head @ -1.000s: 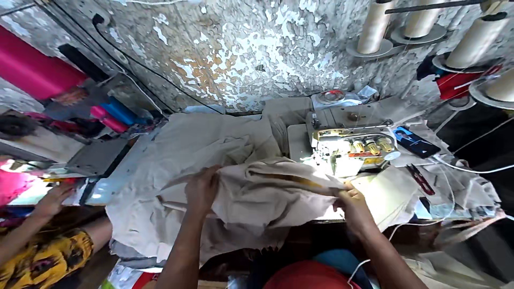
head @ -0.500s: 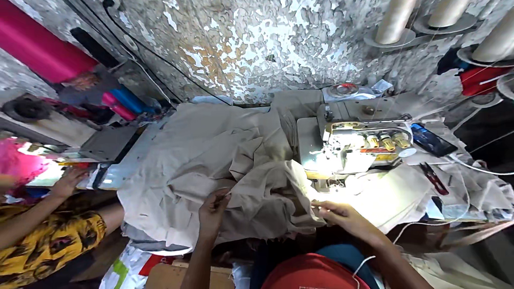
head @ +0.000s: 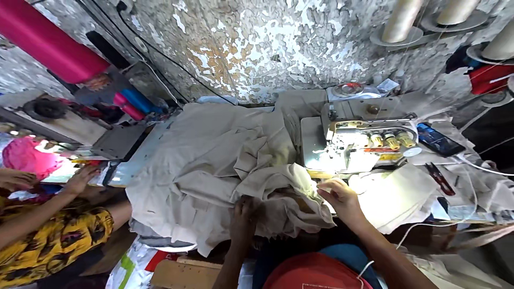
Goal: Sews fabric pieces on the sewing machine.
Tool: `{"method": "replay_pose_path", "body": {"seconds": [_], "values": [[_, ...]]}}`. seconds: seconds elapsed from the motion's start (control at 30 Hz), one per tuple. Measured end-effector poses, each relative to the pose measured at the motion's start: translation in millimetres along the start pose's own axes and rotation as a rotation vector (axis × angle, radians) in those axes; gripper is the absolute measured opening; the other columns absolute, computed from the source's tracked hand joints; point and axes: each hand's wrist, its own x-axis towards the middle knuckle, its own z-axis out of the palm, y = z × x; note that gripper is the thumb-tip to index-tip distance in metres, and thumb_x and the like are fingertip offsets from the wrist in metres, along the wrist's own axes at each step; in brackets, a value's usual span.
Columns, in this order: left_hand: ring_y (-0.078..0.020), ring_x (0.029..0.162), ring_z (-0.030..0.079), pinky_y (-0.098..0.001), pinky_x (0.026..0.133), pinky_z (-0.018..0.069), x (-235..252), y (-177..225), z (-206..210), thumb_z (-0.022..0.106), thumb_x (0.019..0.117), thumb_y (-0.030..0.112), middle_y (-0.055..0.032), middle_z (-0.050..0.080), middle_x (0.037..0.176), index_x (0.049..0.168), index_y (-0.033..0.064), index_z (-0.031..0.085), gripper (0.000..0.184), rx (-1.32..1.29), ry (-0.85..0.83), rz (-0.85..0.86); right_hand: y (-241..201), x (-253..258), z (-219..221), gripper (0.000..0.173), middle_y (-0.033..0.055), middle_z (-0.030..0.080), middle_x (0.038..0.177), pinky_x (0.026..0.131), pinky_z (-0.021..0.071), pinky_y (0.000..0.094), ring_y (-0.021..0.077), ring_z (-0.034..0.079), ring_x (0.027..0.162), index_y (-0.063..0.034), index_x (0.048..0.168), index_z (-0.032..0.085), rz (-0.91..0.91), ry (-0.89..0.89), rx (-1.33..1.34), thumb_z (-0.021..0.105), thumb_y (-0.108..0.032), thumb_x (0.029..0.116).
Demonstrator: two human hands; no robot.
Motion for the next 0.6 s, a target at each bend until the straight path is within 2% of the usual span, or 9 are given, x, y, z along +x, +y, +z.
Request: {"method": "replay_pose_path", "body": {"seconds": [0.1, 0.13, 0.2, 0.27, 0.37, 0.47, 0.6], "values": [[-0.0459, 0.113, 0.065, -0.0598, 0.089, 0.0544, 2.2, -2.0, 7.8, 0.071, 0.0911, 0.019, -0.0296, 0.063, 0.13, 0.118, -0.0053, 0.07, 0.036, -0.022, 0.012, 0.007, -7.6, 15.6, 14.8, 0.024, 0.0175, 0.071, 0.115, 0.076, 0.0584, 0.0444, 0.0273, 0.071, 0.088, -0.0086, 0.116, 0.077, -0.006, -0.148, -0.134, 0.067, -0.018, 0.0961], [-0.0451, 0.112, 0.066, -0.0589, 0.089, 0.0552, 1.8, -3.4, 9.7, 0.071, 0.0916, 0.019, -0.0289, 0.063, 0.129, 0.117, -0.0045, 0.071, 0.035, -0.022, 0.018, 0.011, -6.4, 17.1, 20.8, 0.023, 0.0181, 0.071, 0.116, 0.079, 0.0584, 0.0496, 0.0316, 0.071, 0.093, -0.0095, 0.115, 0.077, -0.022, -0.19, -0.165, 0.066, -0.018, 0.097], [-0.0451, 0.113, 0.065, -0.0594, 0.091, 0.054, -1.0, -6.3, 12.1, 0.071, 0.0924, 0.02, -0.0281, 0.064, 0.13, 0.117, -0.0033, 0.072, 0.034, -0.018, 0.013, 0.005, -0.6, 15.4, 31.1, 0.02, 0.0185, 0.071, 0.114, 0.079, 0.0583, 0.0532, 0.0355, 0.071, 0.095, -0.0083, 0.108, 0.079, -0.067, -0.219, -0.203, 0.064, -0.017, 0.0981], [-0.0469, 0.117, 0.063, -0.0628, 0.095, 0.0509, -3.8, -7.4, 13.1, 0.07, 0.093, 0.019, -0.0284, 0.063, 0.132, 0.119, -0.0024, 0.072, 0.034, -0.016, -0.004, -0.002, 5.1, 12.1, 35.7, 0.019, 0.0188, 0.071, 0.112, 0.077, 0.0589, 0.0519, 0.0355, 0.072, 0.095, -0.0042, 0.101, 0.077, -0.084, -0.191, -0.219, 0.063, -0.016, 0.0984], [-0.0483, 0.116, 0.064, -0.0655, 0.094, 0.05, -7.4, -10.8, 16.6, 0.07, 0.0923, 0.017, -0.0287, 0.063, 0.132, 0.119, -0.0027, 0.072, 0.034, 0.002, 0.011, 0.008, 2.2, 10.4, 25.5, 0.019, 0.0194, 0.071, 0.115, 0.081, 0.0588, 0.0495, 0.0335, 0.072, 0.098, -0.0005, 0.103, 0.075, -0.039, -0.157, -0.175, 0.061, -0.013, 0.0993], [-0.0515, 0.113, 0.064, -0.0677, 0.091, 0.0499, -8.6, -10.2, 22.3, 0.071, 0.0914, 0.019, -0.0304, 0.063, 0.131, 0.118, -0.0027, 0.073, 0.035, 0.039, 0.041, 0.009, 0.7, 7.9, 12.2, 0.018, 0.0176, 0.072, 0.109, 0.073, 0.0583, 0.0449, 0.0278, 0.071, 0.086, -0.0002, 0.102, 0.074, -0.044, -0.081, -0.149, 0.061, -0.013, 0.0987], [-0.0538, 0.11, 0.065, -0.0681, 0.088, 0.0503, -10.4, -7.4, 27.9, 0.069, 0.092, 0.02, -0.0324, 0.063, 0.13, 0.118, -0.0042, 0.073, 0.036, 0.091, 0.065, 0.007, -9.0, 3.4, 6.3, 0.023, 0.0141, 0.071, 0.095, 0.067, 0.0565, 0.0364, 0.0198, 0.068, 0.075, 0.0012, 0.103, 0.07, -0.067, -0.002, -0.096, 0.054, -0.015, 0.1026]]}}
